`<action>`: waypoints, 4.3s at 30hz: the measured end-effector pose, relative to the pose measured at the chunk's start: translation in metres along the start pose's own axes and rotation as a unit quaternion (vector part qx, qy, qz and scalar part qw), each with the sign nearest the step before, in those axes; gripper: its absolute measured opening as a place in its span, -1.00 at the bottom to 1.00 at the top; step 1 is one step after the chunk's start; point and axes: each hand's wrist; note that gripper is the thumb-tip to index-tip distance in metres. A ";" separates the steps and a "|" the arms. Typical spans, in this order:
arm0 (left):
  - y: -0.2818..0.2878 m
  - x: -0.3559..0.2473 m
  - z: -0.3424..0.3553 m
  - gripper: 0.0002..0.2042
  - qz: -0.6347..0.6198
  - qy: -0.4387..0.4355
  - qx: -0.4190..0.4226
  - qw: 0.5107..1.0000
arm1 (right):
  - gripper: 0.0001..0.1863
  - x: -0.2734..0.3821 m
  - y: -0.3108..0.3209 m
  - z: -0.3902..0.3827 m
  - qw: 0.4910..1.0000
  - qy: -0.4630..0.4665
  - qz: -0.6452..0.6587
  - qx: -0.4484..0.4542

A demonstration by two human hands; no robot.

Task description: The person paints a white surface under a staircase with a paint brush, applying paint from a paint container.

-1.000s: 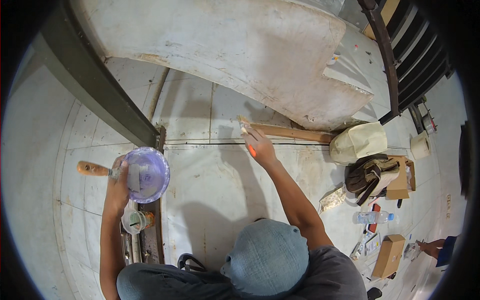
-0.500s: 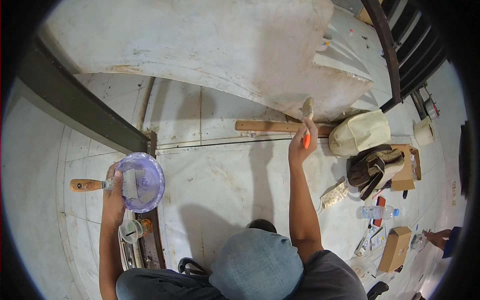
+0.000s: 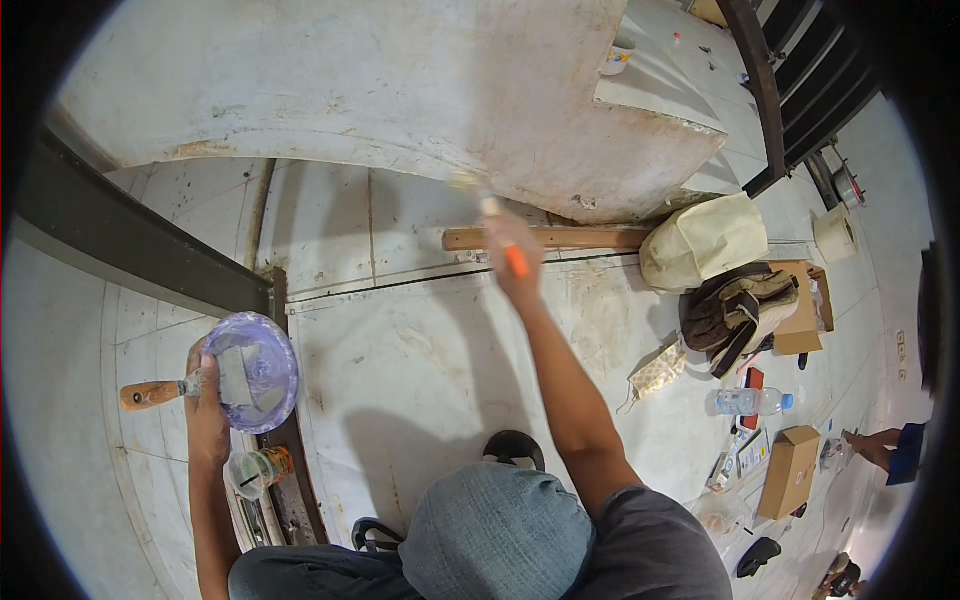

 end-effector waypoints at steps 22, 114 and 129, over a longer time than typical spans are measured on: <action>-0.005 0.023 0.009 -0.55 0.000 -0.027 -0.005 1.000 | -0.80 0.056 -0.025 -0.054 0.976 -0.187 0.102 0.049; -0.036 0.061 0.017 -0.33 -0.265 0.117 0.072 0.955 | -0.71 0.197 -0.082 0.047 0.785 -0.371 0.296 0.399; -0.028 0.045 0.009 -0.43 -0.238 0.129 0.143 0.952 | -0.75 0.204 -0.095 0.067 0.770 -0.281 0.234 0.523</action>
Point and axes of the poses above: each hand's wrist, its own z-axis towards the middle knuckle, its own y-axis out of the back of the hand, x = y × z, and after that the axes turned 8 degrees about z, right-handed
